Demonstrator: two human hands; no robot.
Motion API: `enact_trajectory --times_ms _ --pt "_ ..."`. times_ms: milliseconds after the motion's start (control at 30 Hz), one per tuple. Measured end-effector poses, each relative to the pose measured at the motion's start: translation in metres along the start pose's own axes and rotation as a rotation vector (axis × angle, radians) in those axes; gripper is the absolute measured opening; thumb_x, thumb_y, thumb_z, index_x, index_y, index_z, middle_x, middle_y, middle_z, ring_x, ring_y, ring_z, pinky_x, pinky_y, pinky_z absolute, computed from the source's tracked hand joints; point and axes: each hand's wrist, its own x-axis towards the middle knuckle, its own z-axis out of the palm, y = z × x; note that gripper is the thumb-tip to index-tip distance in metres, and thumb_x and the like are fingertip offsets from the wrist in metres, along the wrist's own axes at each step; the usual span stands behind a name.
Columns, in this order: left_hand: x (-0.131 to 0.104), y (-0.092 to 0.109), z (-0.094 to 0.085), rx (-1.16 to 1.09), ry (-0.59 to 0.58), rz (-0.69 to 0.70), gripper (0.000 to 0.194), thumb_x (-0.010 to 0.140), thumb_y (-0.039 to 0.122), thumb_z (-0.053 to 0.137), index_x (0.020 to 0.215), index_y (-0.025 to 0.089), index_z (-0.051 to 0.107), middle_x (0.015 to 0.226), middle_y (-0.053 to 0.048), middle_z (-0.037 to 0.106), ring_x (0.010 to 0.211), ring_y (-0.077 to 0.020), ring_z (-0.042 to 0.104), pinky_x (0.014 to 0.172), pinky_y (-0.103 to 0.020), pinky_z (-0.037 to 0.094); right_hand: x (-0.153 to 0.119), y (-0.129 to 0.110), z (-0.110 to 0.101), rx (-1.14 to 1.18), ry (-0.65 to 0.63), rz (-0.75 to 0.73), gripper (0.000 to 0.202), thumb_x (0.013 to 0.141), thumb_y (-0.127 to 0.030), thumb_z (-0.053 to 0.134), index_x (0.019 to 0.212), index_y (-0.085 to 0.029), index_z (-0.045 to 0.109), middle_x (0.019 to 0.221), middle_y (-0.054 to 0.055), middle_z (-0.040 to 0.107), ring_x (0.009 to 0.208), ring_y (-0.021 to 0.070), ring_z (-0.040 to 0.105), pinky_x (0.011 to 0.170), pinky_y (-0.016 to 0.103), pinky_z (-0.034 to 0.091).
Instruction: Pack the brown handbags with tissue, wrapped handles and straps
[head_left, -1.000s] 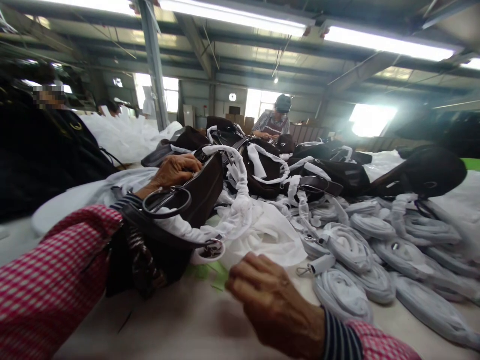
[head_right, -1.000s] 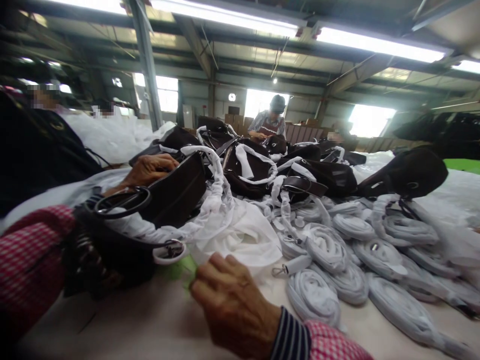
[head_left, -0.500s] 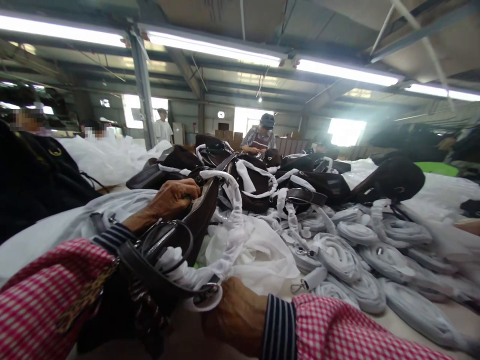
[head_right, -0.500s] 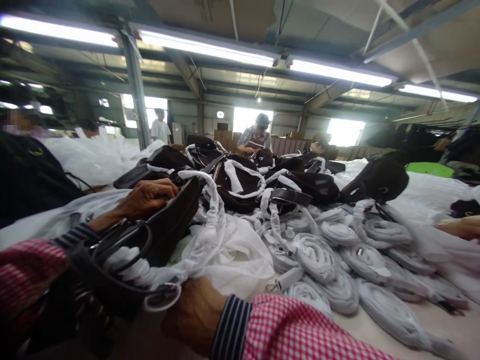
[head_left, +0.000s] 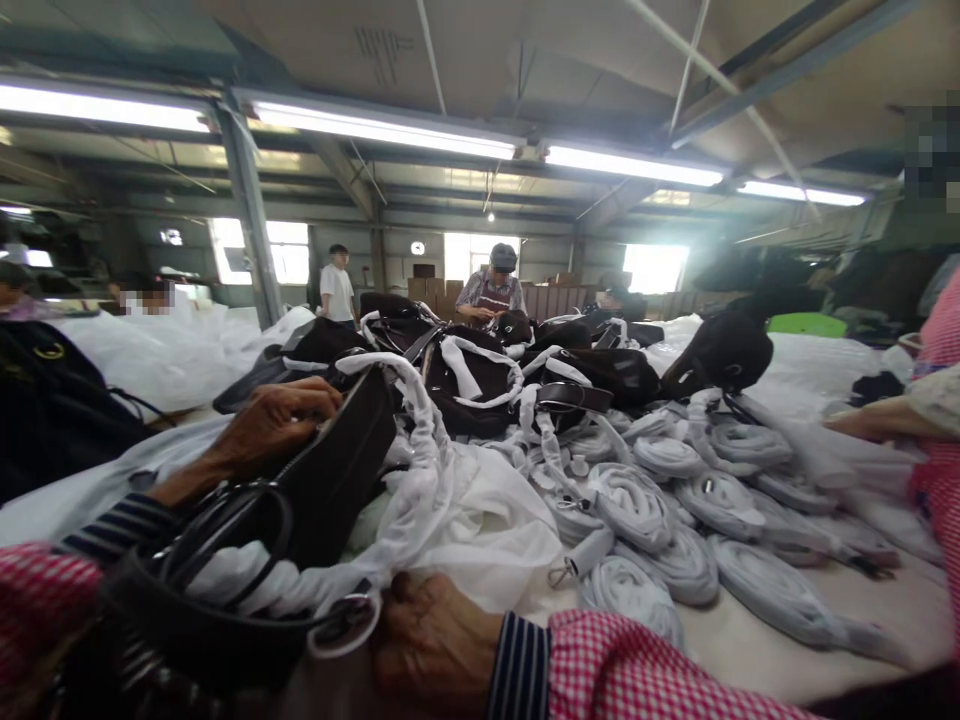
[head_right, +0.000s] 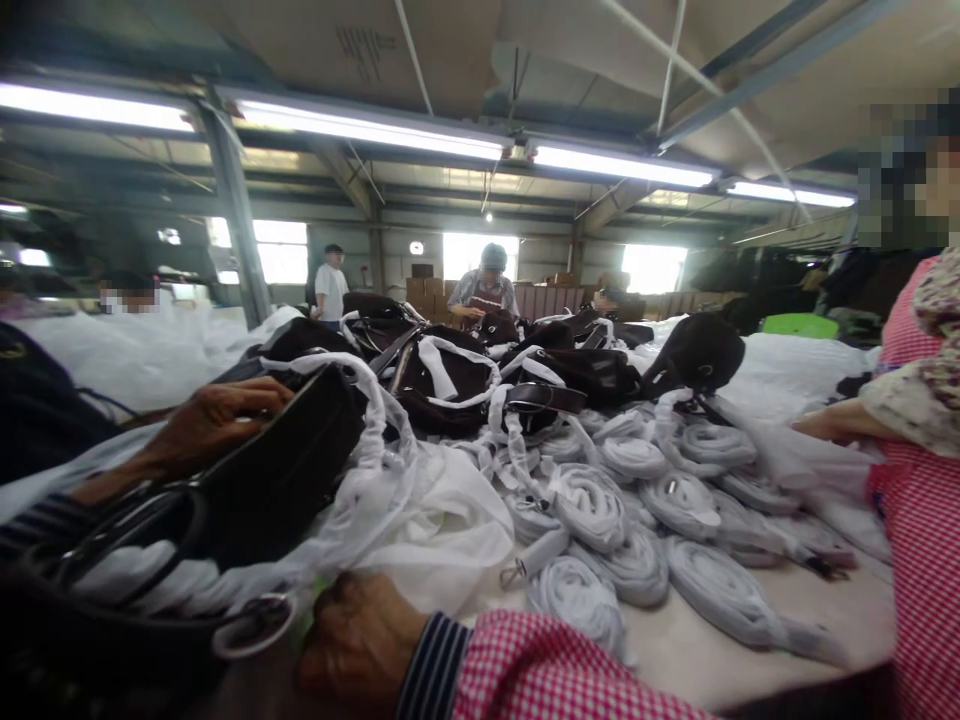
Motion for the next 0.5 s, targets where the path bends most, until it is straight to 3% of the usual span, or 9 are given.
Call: enact_trajectory --times_ms 167,300,400,500 --pt "-0.016 0.005 -0.014 -0.033 0.041 -0.09 0.022 0.081 0.027 0.053 0.079 0.018 0.073 0.105 -0.001 0.07 0.098 -0.0184 0.065 0.09 -0.023 0.046 0.005 0.012 0.006 0.026 -0.029 -0.01 0.029 0.094 -0.023 0.065 0.068 -0.017 0.054 0.072 0.003 0.057 0.065 0.0161 0.048 0.048 0.031 0.026" --pt "-0.02 0.02 -0.014 0.017 0.066 -0.021 0.023 0.083 0.026 0.053 0.074 0.019 0.073 0.104 0.0 0.071 0.092 -0.0164 0.066 0.086 -0.021 0.047 0.001 0.016 0.009 0.181 -0.086 0.095 0.026 0.094 -0.025 0.062 0.071 -0.017 0.054 0.068 -0.002 0.056 0.058 0.0126 0.043 0.048 0.03 0.028" --pt "-0.018 0.026 -0.011 0.045 0.054 0.051 0.023 0.082 0.022 0.051 0.073 0.019 0.071 0.105 0.0 0.071 0.09 -0.0153 0.066 0.083 -0.02 0.047 0.002 0.01 -0.002 0.161 -0.152 0.05 0.027 0.093 -0.018 0.06 0.067 -0.017 0.053 0.062 -0.003 0.055 0.055 0.012 0.041 0.049 0.03 0.029" --pt "-0.015 0.027 -0.006 0.058 0.016 0.099 0.023 0.08 0.018 0.047 0.074 0.019 0.069 0.103 0.0 0.072 0.091 -0.0151 0.066 0.085 -0.021 0.047 0.009 0.004 -0.014 0.044 -0.083 -0.011 0.023 0.095 -0.012 0.056 0.073 -0.017 0.058 0.067 -0.001 0.06 0.064 0.0146 0.049 0.054 0.031 0.032"
